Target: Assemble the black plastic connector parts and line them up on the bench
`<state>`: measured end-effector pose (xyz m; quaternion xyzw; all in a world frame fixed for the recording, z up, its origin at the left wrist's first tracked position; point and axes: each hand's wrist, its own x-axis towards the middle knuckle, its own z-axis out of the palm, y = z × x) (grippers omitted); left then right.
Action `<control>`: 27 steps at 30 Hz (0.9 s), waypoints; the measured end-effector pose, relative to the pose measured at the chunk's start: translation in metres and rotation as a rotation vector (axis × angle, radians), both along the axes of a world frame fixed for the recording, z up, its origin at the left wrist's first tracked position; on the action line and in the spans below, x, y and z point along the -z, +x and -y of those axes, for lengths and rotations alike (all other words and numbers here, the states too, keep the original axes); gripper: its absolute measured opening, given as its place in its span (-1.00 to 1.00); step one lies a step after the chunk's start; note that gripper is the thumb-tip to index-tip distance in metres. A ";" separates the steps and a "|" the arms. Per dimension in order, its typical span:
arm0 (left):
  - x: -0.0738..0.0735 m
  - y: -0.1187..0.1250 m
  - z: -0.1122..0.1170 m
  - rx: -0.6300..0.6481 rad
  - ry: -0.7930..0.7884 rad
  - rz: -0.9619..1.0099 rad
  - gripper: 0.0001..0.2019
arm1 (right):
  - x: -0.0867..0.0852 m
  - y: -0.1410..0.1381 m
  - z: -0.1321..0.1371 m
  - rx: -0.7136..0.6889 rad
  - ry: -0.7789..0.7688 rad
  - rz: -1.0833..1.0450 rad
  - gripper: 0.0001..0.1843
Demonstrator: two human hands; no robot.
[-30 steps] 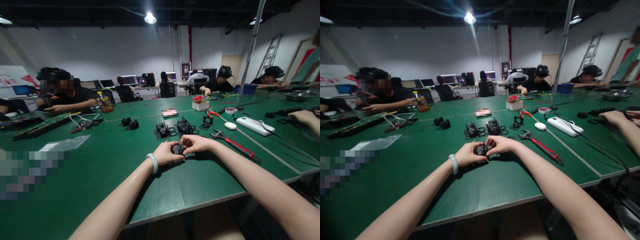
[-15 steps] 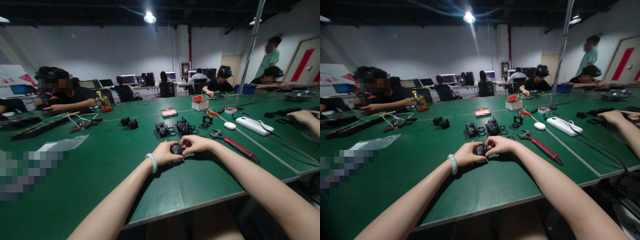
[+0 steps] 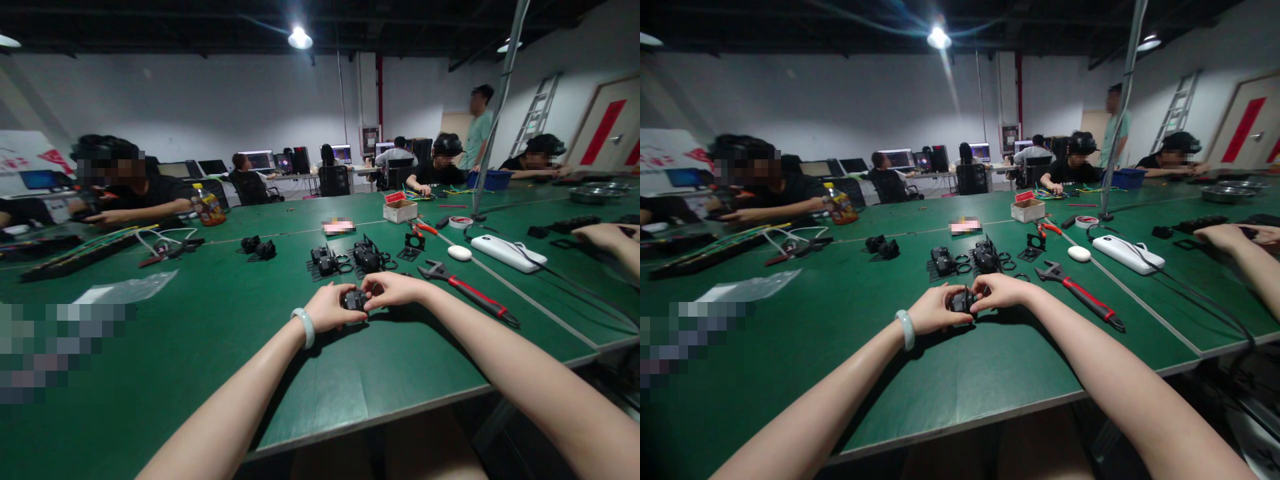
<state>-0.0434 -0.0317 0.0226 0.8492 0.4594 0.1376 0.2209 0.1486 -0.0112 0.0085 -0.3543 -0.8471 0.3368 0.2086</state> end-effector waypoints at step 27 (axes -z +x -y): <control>-0.004 0.001 0.000 0.029 -0.004 0.005 -0.52 | -0.001 0.000 0.002 -0.038 -0.028 -0.106 -0.58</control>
